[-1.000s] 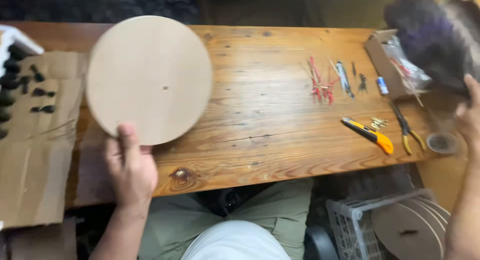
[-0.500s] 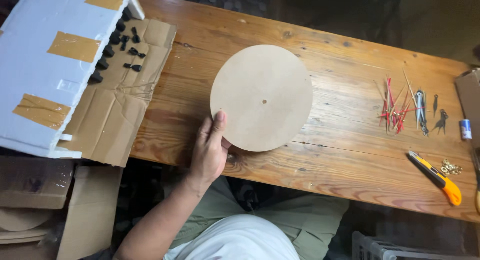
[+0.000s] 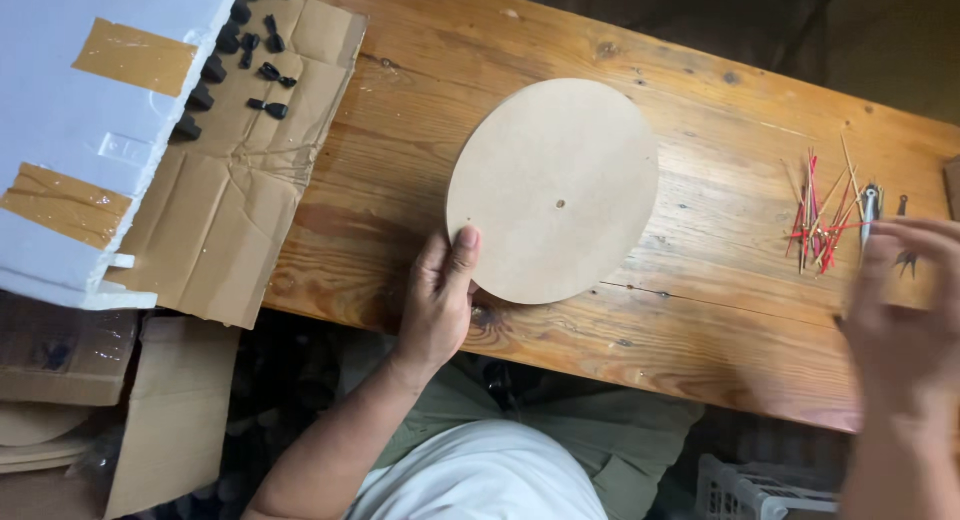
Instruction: The person uses a utility knife to carve a rectangular recess into a circular wooden disc. They then brush the disc with a feather duster to remove debris. Finally, they place a black clock movement into the recess to check the fit.
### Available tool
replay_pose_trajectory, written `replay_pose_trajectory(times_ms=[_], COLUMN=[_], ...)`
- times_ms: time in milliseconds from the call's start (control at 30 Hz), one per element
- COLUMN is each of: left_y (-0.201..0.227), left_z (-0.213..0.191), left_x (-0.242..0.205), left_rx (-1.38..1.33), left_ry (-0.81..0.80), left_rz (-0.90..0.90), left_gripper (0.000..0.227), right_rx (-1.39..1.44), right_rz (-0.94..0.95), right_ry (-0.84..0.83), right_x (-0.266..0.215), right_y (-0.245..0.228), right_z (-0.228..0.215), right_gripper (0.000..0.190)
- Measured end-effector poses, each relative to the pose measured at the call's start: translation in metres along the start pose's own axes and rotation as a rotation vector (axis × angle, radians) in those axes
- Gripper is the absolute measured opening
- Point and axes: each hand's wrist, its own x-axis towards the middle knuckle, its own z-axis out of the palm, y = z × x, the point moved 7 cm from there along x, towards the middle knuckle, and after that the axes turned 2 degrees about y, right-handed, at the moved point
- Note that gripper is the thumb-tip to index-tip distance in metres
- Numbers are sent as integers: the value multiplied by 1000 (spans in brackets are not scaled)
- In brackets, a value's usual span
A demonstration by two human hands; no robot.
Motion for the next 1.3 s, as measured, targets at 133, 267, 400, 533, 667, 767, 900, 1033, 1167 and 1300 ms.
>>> replay_pose_trajectory(times_ms=[133,267,400,533,667,767,900,1033,1167,1300], left_y=[0,-2,1,-8,-43,-17,-3,14,18,25], left_z=[-2,-3,-3,-2,-17,-9,-3,3,4,9], left_x=[-4,-4,-1,0,-1,1,1,1,0,-3], left_rx=[94,125,94,-23,55,16,57,107,148,178], left_ry=[-25,-46,-55,-85,-40,-43,-61,-82,-93,-99], left_rz=[54,53,44,-8,11,26,56,73,113,134], left_gripper=[30,34,38,32,25,27,28,27,28,27], right_rx=[96,175,271,259,323,387,422,432,441,450], right_rz=[-41,144,319,330,316,285,280,288,295,315], right_ry=[-43,-191,-169,-134,-121,-124,-125,-127,-115,-105], right_x=[41,51,47,51,45,43,42,42,41,38], right_y=[-114,-133,-126,-131,-123,-119,-115,-113,-112,-110], right_z=[90,144,159,155,155,155,155,154,154,155], right_gripper=[44,111,115,100,86,89,98,99,101,105])
